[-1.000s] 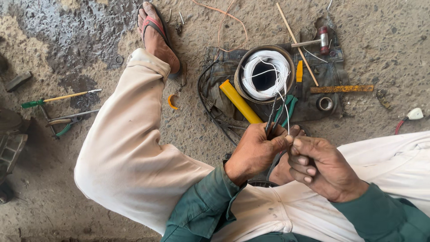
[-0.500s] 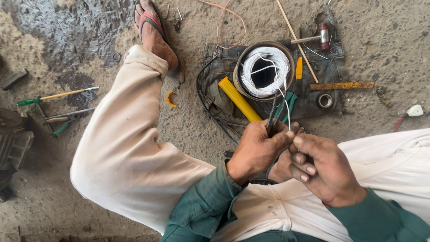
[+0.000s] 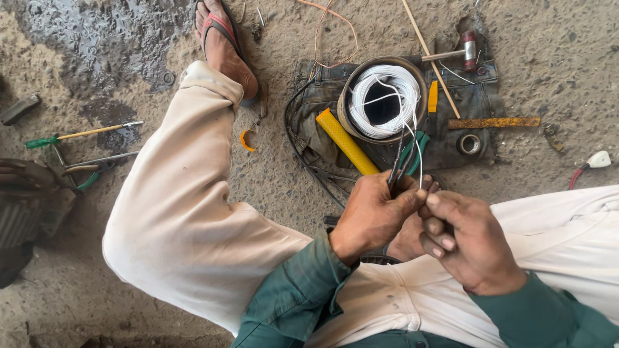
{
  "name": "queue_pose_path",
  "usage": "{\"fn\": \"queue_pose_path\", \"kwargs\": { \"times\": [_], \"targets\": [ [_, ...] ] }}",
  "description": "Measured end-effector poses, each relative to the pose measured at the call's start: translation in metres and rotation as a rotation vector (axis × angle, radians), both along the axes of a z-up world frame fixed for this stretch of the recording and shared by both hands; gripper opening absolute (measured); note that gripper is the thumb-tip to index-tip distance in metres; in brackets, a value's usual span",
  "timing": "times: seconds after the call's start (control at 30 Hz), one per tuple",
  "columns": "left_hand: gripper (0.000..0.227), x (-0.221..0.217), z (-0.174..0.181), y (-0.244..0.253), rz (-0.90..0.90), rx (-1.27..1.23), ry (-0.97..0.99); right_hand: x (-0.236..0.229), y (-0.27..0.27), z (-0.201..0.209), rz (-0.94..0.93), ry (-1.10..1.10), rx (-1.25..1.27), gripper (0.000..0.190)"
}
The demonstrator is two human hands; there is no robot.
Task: The person strips insulation from wires, twists them together, and wraps the connection with electrical tape. They use pliers to cut and manipulate the wires and tape.
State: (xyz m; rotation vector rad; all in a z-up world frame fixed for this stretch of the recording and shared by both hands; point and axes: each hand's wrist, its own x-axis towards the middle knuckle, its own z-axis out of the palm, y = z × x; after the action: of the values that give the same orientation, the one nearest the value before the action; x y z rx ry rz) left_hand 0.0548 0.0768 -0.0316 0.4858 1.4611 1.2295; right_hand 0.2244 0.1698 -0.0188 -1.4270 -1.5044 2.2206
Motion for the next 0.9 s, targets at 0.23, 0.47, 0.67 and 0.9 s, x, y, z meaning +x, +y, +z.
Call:
{"fn": "queue_pose_path", "kwargs": {
  "times": [0.23,0.47,0.67,0.9],
  "targets": [
    [0.026,-0.006,-0.003,-0.003,0.011,-0.011,-0.183,0.005,0.014,0.013,0.452,-0.095,1.141,0.026],
    [0.021,-0.004,-0.003,-0.001,-0.017,-0.008,-0.062,0.010,0.000,-0.010,-0.010,0.018,-0.037,0.034],
    [0.028,-0.009,-0.002,0.001,0.002,0.029,-0.195,0.008,0.012,0.007,0.224,-0.179,0.374,0.024],
    [0.029,-0.010,-0.003,0.001,-0.032,-0.024,-0.159,-0.010,0.007,0.015,0.560,0.107,1.526,0.031]
  ]
}}
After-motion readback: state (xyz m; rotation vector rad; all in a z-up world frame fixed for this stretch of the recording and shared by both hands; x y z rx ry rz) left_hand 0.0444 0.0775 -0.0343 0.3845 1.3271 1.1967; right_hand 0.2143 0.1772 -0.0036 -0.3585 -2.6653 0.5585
